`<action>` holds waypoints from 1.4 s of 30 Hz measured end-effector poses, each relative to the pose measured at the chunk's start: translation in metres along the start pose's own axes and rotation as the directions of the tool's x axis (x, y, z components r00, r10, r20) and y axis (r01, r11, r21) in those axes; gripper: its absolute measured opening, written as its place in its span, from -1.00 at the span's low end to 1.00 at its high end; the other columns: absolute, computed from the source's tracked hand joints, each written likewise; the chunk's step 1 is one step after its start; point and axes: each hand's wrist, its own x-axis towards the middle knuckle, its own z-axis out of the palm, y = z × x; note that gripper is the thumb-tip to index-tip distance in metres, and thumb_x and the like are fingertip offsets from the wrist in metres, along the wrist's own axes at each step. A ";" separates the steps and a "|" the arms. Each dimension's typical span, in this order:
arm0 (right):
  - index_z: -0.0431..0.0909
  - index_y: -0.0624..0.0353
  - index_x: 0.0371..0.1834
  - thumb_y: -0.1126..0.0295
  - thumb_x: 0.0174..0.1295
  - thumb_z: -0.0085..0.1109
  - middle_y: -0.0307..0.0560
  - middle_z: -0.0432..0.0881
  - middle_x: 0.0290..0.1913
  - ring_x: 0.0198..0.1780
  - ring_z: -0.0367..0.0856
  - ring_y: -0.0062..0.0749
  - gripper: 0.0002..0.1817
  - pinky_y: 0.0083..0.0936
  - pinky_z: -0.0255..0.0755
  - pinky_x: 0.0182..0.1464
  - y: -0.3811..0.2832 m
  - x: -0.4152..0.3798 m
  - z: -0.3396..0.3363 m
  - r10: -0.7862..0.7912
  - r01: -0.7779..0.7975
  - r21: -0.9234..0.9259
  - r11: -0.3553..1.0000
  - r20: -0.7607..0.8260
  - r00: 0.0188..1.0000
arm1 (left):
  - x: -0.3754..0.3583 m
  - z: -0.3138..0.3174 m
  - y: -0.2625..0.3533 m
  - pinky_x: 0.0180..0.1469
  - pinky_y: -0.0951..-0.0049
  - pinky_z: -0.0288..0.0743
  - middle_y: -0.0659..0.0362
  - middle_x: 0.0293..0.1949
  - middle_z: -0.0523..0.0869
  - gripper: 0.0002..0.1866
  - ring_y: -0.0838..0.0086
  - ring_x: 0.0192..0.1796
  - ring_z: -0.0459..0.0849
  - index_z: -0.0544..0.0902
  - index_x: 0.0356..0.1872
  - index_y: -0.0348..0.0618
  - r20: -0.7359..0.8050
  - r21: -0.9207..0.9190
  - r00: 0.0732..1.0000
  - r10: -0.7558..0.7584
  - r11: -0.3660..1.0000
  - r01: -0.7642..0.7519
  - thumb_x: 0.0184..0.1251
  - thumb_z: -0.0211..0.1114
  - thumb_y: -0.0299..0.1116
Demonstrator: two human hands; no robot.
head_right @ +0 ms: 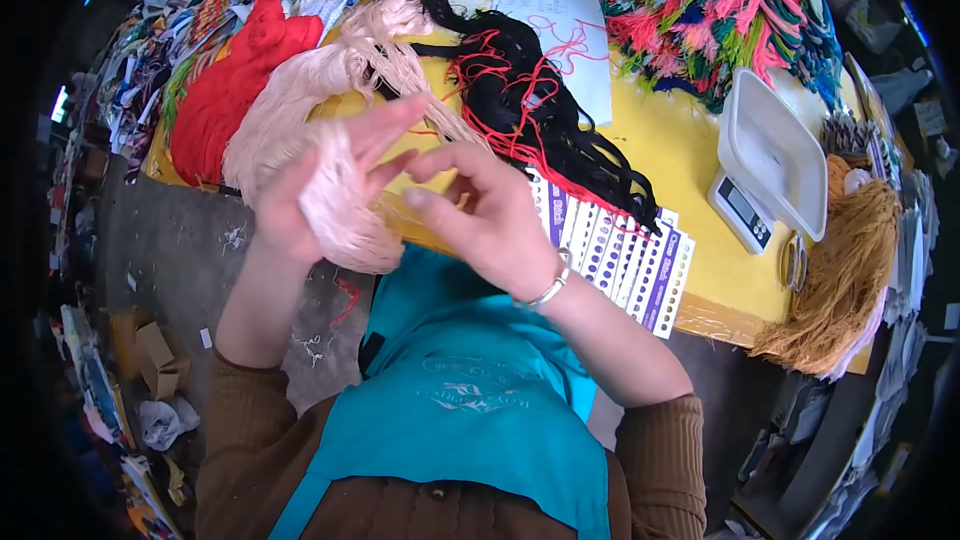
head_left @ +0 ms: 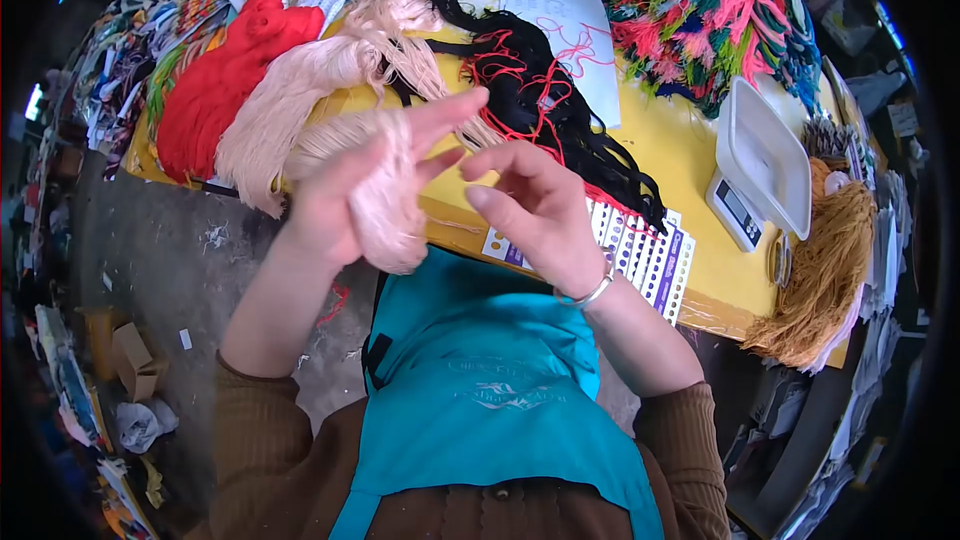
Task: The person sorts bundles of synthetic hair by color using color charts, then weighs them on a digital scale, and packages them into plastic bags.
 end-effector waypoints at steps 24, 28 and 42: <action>0.57 0.17 -0.28 0.56 0.24 0.21 -0.33 0.55 -0.42 -0.51 0.39 -0.76 -0.95 -0.75 0.13 -0.54 0.006 -0.018 0.010 0.225 -0.105 0.543 0.833 -0.159 0.961 | -0.014 0.042 -0.030 0.34 0.41 0.36 0.08 0.22 0.55 -0.51 0.47 0.25 0.52 0.43 0.31 -0.31 -0.314 -0.048 0.941 -0.130 0.991 0.121 0.35 0.19 -0.51; 0.54 0.16 -0.25 0.56 0.24 0.18 -0.30 0.55 -0.44 -0.58 0.35 -0.73 -0.93 -0.73 0.09 -0.57 0.007 -0.014 0.007 0.247 -0.108 0.669 0.736 -0.115 0.962 | -0.014 0.036 -0.033 0.27 0.37 0.44 0.07 0.11 0.62 -0.57 0.44 0.16 0.59 0.50 0.21 -0.31 -0.323 -0.103 0.937 -0.132 0.989 0.104 0.30 0.18 -0.52; 0.60 0.29 -0.23 0.42 0.30 0.24 -0.36 0.45 -0.57 -0.61 0.24 -0.78 -0.86 -0.73 0.05 -0.59 -0.023 -0.001 -0.007 0.194 -0.198 0.029 0.980 0.097 0.976 | -0.027 0.020 -0.015 -0.53 0.68 0.16 0.34 -0.54 0.43 -0.84 0.73 -0.55 0.34 0.60 -0.17 -0.22 -0.344 0.035 0.895 -0.284 0.948 0.315 0.36 0.27 -0.35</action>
